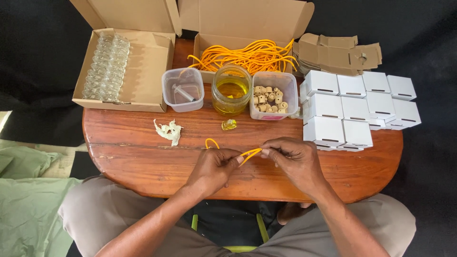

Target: Assembling perfume accessories by filling vials with liquid using a syringe, attaching caps, and folding small packaging boxes.

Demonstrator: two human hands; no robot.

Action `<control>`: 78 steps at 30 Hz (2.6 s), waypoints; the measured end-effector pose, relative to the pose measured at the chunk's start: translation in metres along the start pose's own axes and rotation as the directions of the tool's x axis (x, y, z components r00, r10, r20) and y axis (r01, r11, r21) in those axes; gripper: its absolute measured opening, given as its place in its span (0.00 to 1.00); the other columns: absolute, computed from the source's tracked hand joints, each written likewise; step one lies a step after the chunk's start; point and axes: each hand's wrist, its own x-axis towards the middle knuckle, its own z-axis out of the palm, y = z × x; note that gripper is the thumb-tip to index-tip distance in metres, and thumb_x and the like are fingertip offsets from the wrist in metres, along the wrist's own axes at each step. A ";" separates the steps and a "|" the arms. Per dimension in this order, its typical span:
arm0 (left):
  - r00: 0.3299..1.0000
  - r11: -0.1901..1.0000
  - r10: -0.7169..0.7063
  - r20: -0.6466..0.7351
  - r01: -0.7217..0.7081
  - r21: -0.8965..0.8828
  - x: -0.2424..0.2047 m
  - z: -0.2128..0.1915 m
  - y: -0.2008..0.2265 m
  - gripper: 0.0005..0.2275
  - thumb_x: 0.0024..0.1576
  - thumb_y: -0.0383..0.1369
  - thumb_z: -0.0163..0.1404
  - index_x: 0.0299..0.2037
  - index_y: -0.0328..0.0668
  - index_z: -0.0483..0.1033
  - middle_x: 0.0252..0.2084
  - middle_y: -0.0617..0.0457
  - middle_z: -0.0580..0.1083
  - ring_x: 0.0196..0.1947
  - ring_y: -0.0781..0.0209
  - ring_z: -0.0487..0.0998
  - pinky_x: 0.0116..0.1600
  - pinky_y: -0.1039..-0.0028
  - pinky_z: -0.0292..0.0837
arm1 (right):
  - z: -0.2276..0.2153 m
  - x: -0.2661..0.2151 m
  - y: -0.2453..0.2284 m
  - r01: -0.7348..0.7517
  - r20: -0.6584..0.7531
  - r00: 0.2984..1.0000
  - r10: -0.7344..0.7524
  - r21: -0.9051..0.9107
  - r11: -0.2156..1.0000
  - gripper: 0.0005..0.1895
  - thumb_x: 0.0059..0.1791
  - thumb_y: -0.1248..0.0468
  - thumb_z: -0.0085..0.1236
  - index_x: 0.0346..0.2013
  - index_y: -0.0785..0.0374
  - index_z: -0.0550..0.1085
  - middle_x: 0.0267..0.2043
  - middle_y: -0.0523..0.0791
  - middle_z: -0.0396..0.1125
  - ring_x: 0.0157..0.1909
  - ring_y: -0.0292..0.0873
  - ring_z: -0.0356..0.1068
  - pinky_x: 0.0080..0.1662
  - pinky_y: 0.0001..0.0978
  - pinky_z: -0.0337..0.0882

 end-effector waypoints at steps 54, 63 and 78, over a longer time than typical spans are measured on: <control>0.980 0.947 0.192 -0.053 -0.171 0.272 0.019 0.033 -0.065 0.11 0.53 0.35 0.50 0.39 0.49 0.86 0.41 0.59 0.84 0.41 0.63 0.84 0.44 0.71 0.76 | -0.008 0.161 0.045 0.291 0.333 0.923 0.193 -0.932 0.216 0.06 0.42 0.63 0.49 0.24 0.55 0.74 0.31 0.48 0.75 0.38 0.60 0.73 0.32 0.53 0.66; 0.972 0.926 0.233 -0.039 -0.209 0.314 0.017 0.032 -0.061 0.09 0.55 0.35 0.50 0.37 0.49 0.85 0.38 0.59 0.83 0.35 0.62 0.83 0.37 0.67 0.74 | -0.011 0.164 0.052 0.468 0.519 0.848 0.106 -0.828 0.309 0.08 0.40 0.73 0.49 0.20 0.57 0.70 0.28 0.44 0.71 0.31 0.56 0.70 0.27 0.51 0.64; 0.966 0.951 0.243 -0.085 -0.220 0.218 0.012 0.033 -0.055 0.10 0.58 0.37 0.52 0.42 0.46 0.86 0.41 0.58 0.84 0.40 0.63 0.85 0.42 0.72 0.77 | -0.023 0.039 -0.022 -0.020 0.057 0.997 0.056 -0.499 0.866 0.06 0.42 0.67 0.62 0.29 0.51 0.80 0.26 0.35 0.76 0.23 0.30 0.62 0.31 0.26 0.66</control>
